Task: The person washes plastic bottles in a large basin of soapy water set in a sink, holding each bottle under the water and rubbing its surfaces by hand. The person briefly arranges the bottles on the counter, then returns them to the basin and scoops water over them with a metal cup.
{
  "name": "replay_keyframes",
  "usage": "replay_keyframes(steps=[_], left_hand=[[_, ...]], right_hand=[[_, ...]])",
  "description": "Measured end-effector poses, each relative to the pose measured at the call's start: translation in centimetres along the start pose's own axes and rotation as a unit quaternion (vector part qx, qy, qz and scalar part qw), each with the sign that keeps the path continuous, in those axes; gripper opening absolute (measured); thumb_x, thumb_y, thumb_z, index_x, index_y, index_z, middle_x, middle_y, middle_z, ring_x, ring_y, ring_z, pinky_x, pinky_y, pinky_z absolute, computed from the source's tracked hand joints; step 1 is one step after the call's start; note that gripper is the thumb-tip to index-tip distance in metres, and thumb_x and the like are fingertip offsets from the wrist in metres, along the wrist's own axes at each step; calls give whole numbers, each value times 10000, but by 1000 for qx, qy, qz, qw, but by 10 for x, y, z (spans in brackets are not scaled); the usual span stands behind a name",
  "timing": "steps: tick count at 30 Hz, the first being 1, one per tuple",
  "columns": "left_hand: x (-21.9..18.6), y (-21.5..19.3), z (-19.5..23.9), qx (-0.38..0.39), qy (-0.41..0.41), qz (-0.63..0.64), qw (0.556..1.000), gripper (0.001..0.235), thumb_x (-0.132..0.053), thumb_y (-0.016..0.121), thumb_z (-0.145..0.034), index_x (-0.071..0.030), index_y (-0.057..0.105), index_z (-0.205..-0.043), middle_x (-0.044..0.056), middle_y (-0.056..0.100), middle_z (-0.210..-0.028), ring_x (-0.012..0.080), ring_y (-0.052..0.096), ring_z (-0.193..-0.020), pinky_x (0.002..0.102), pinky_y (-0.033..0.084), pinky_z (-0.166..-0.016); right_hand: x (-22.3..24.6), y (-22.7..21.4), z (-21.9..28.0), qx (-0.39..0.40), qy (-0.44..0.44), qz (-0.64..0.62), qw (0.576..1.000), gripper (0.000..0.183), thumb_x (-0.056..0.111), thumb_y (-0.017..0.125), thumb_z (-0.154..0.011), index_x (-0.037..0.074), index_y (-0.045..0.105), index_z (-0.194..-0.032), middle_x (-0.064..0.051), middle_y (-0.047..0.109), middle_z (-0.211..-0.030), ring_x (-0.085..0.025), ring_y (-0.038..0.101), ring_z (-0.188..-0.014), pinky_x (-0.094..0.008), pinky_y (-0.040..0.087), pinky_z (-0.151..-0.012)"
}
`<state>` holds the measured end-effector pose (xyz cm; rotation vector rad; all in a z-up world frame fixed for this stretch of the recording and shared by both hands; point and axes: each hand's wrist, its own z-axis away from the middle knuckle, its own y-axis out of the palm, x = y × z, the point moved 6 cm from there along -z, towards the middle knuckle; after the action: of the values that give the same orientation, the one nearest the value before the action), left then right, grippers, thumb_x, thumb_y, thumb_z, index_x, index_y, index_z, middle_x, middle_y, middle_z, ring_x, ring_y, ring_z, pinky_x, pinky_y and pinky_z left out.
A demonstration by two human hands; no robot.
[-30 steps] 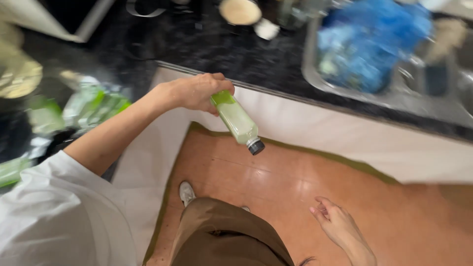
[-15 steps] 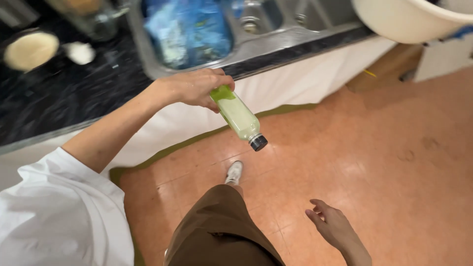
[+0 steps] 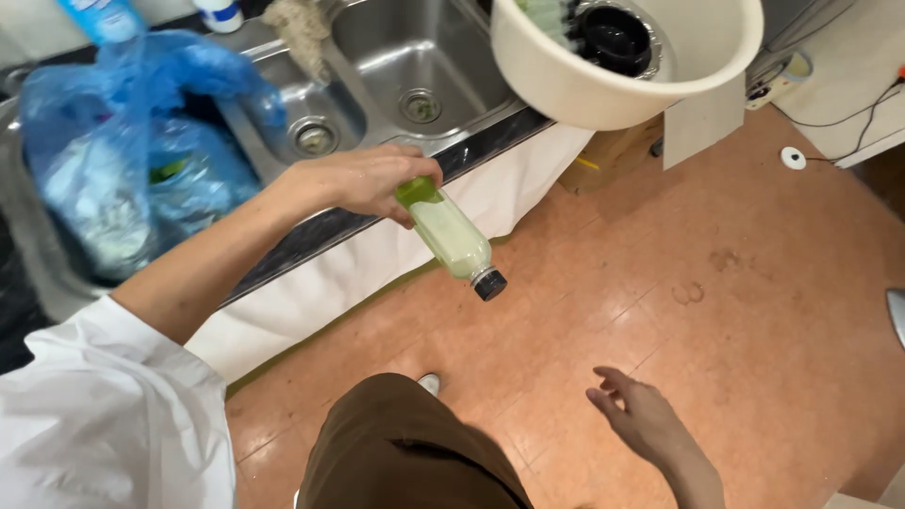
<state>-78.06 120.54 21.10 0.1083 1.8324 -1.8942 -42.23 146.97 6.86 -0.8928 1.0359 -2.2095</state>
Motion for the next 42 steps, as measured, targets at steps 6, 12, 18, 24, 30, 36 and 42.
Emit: replay_keyframes(steps=[6,12,18,24,30,36,42], left_hand=[[17,-38,-102,28,-47,1,999,608,-299,847,-734,-138,586,-1259,93,612,-1197,303,621,-1133,437,527,-947],[25,-70,-189,10,-91,-18,996,601,-313,860,-724,-142,613,-1245,85,630,-1196,286,631,-1138,424,528,-968],[38,-88,-262,-8,-176,-18,984,713,-275,864,-693,-187,593,-1348,78,624,-1225,275,586,-1192,429,496,-1000],[60,-110,-318,-20,-202,-11,979,648,-263,853,-721,-154,595,-1305,106,633,-1269,278,635,-1173,406,526,-1020],[106,-136,-380,-33,-224,-9,974,678,-247,873,-694,-147,595,-1305,112,611,-1300,283,629,-1181,397,513,-1040],[172,-153,-440,-45,-227,0,973,696,-271,862,-714,-155,569,-1335,125,594,-1302,304,622,-1190,403,506,-1045],[233,-157,-493,-58,-210,-3,976,669,-278,874,-714,-130,572,-1293,139,596,-1242,339,586,-1191,453,501,-1005]], right_hand=[[10,-123,-69,-1,-52,-60,997,540,476,614,-919,161,622,-1358,-68,765,-1142,-240,720,-1059,-399,575,-919],[37,-266,-166,-51,-161,-4,986,524,464,614,-933,148,636,-1350,-70,783,-1181,-247,740,-1012,-411,574,-891],[54,-372,-274,-48,-238,22,970,459,375,628,-937,109,670,-1309,-101,781,-1139,-227,752,-1030,-384,583,-888],[83,-421,-372,23,-280,32,959,423,353,634,-953,125,681,-1306,-103,784,-1100,-222,736,-997,-394,584,-845],[122,-447,-494,40,-374,55,925,388,292,673,-925,96,706,-1258,-115,795,-1056,-230,752,-976,-380,574,-875],[167,-452,-652,-26,-401,71,913,290,188,703,-909,70,743,-1171,-165,765,-1081,-294,725,-1015,-415,546,-918],[190,-418,-758,-71,-448,61,889,289,99,710,-850,61,750,-1134,-203,726,-1150,-369,688,-1070,-447,532,-964]])
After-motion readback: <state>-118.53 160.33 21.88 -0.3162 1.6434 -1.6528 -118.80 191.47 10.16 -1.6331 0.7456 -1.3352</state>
